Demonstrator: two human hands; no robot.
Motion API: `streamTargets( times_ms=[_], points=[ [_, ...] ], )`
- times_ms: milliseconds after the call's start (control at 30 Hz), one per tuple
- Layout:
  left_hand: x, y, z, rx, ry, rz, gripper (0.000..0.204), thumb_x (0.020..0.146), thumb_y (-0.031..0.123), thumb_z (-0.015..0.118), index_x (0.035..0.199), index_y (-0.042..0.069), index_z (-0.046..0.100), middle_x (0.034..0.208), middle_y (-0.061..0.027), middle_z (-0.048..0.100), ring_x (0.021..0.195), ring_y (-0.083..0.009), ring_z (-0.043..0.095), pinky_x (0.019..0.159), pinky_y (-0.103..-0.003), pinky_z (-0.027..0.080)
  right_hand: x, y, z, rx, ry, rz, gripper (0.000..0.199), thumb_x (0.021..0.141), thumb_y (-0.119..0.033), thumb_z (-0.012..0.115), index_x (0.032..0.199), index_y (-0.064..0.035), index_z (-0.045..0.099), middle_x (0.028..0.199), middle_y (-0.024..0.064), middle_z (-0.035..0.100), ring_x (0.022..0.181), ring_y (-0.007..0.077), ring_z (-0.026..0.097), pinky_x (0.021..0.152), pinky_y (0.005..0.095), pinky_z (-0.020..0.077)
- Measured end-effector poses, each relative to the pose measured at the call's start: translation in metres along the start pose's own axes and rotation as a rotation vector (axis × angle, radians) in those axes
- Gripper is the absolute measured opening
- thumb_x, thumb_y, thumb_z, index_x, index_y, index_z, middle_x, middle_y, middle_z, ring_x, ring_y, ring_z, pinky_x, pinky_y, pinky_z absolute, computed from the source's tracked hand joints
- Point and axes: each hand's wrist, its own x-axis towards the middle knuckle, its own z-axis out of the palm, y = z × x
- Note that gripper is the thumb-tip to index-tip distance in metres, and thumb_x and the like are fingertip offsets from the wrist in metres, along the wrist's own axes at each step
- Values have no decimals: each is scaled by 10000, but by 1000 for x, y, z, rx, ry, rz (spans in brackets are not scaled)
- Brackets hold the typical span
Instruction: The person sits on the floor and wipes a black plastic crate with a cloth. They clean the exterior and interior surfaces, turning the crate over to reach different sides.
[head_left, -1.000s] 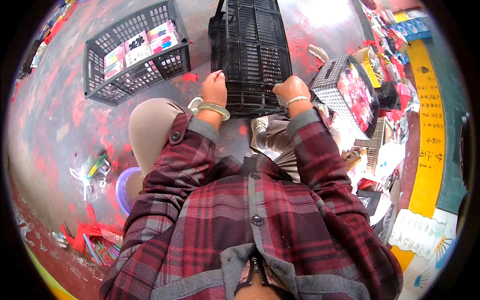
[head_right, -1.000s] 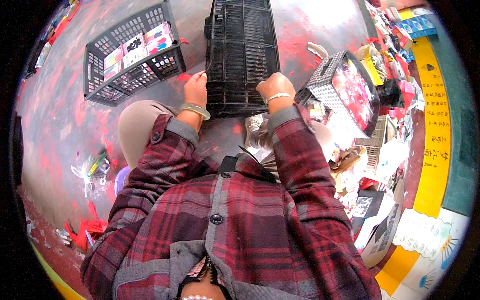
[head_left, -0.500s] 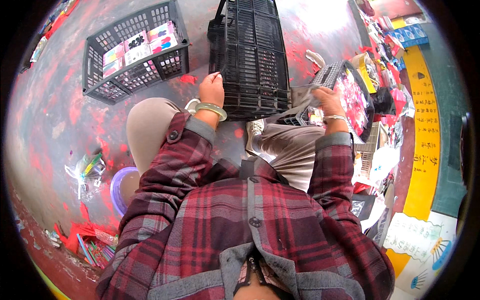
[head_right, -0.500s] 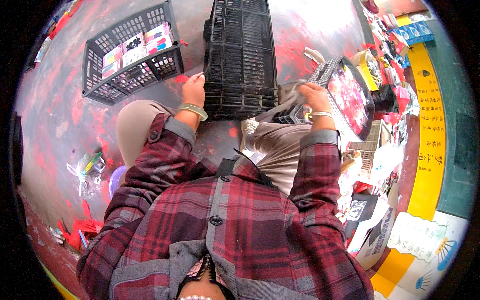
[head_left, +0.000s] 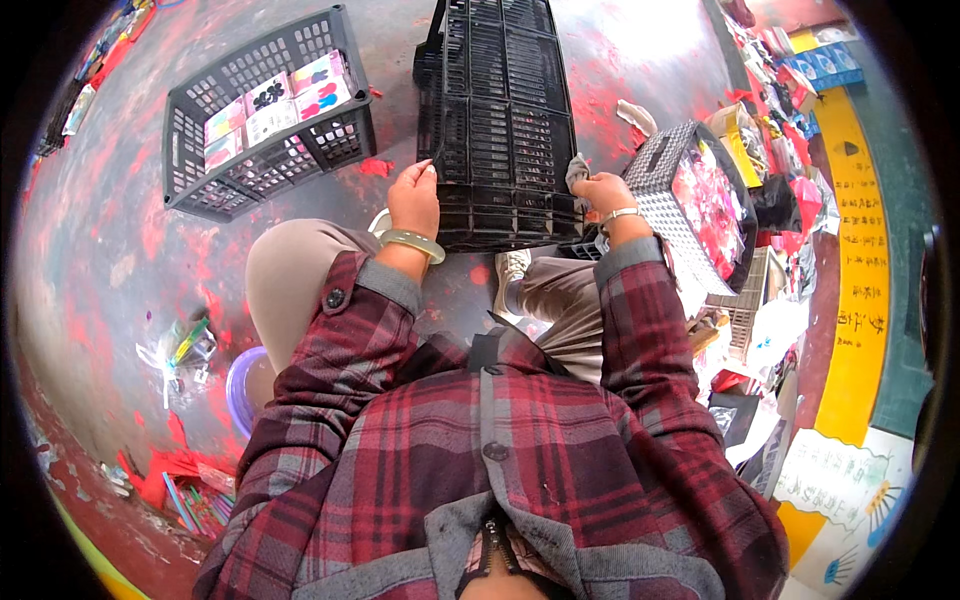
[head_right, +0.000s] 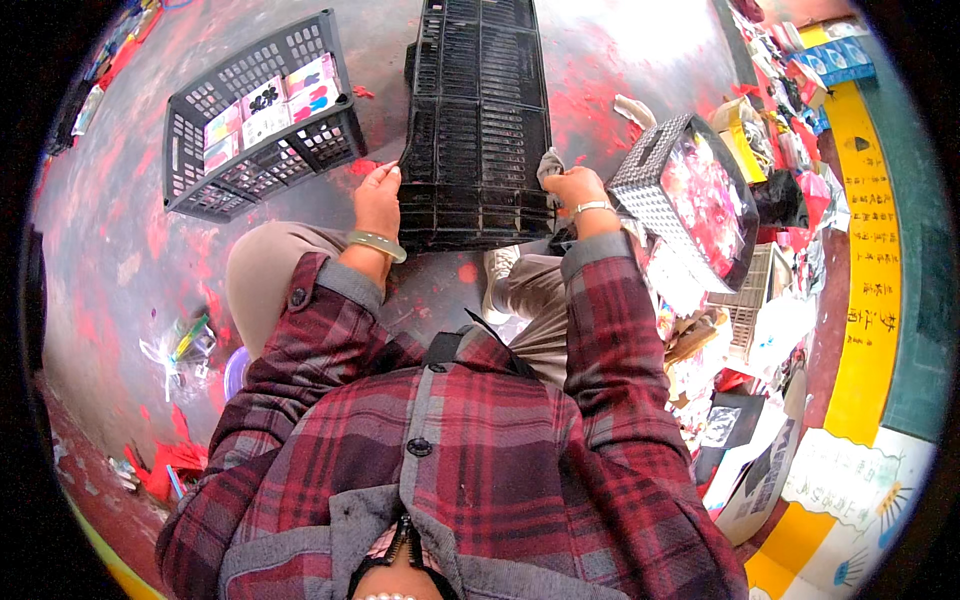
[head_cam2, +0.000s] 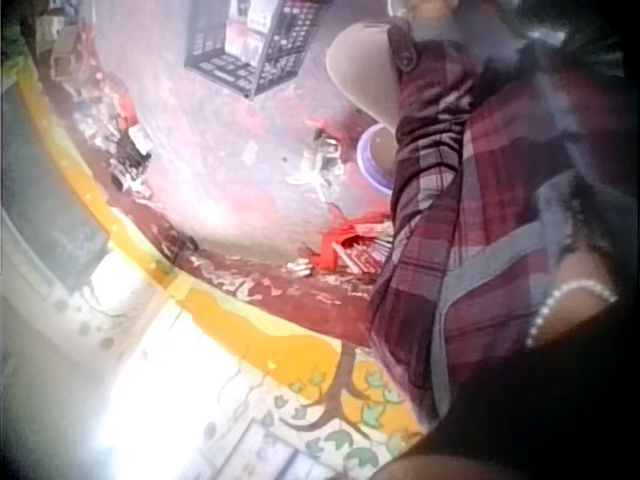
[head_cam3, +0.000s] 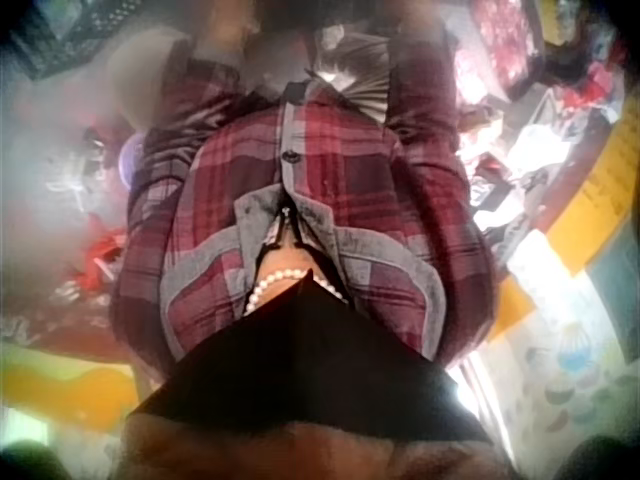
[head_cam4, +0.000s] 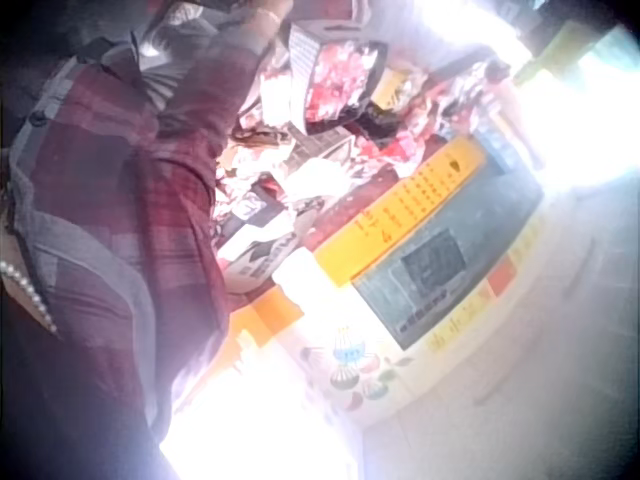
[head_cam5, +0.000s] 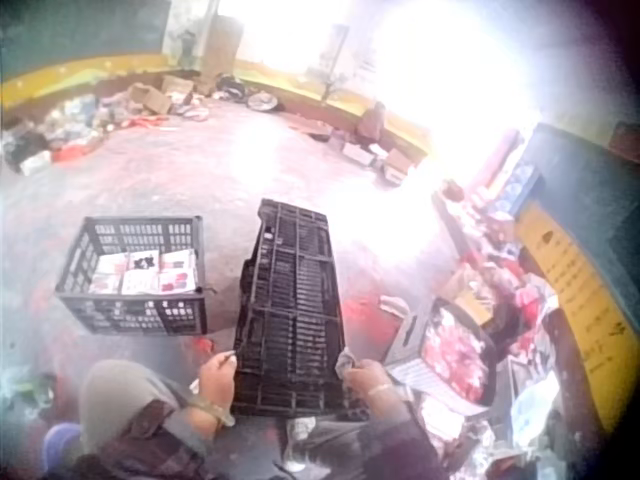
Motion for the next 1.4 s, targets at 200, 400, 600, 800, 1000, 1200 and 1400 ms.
streamTargets(
  times_ms=[200,400,600,800,1000,1200,1400],
  points=[
    [8,-15,0,23,-11,53,216,866,135,561,984,-27,641,680,27,558,628,-52,464,576,-225,397,18,-5,-7,-188,-16,-131,293,625,-219,683,762,32,617,640,111,574,520,211,569,484,335,459],
    [5,-6,0,16,-15,4,218,861,131,572,999,-24,642,696,31,561,627,-39,454,576,-210,392,49,-16,1,-306,234,-313,385,602,-344,655,766,4,659,801,218,641,807,343,628,729,382,478],
    [1,1,4,-46,-8,10,221,870,122,563,1015,-28,635,726,52,554,635,-32,443,575,-204,386,94,-58,3,-426,403,-428,348,670,-320,634,834,-13,638,772,140,651,630,238,608,621,374,476],
    [3,-1,-1,-2,-21,21,229,875,121,552,1024,-36,627,755,36,584,657,-41,472,598,-208,403,69,-47,-6,-119,39,-199,324,703,-273,644,914,-28,624,763,106,631,716,208,621,586,334,492],
    [5,-5,2,43,3,59,246,874,148,555,1021,-34,629,743,10,601,658,-55,490,606,-227,416,-1,9,-24,306,-275,-141,248,748,-216,651,922,-42,622,811,26,612,734,133,592,579,296,481],
    [7,-8,-1,116,27,74,249,872,163,561,1015,-29,633,723,2,603,653,-61,497,616,-232,423,-48,15,-49,52,-248,-263,228,797,-236,632,918,-43,637,770,-1,584,694,97,549,609,259,474],
    [11,-13,2,8,-19,60,239,877,160,558,1009,-22,637,732,13,602,650,-55,492,616,-225,421,-25,6,-26,-239,-183,-172,297,763,-317,671,846,-35,629,689,15,551,587,95,516,468,265,445]
  ],
)
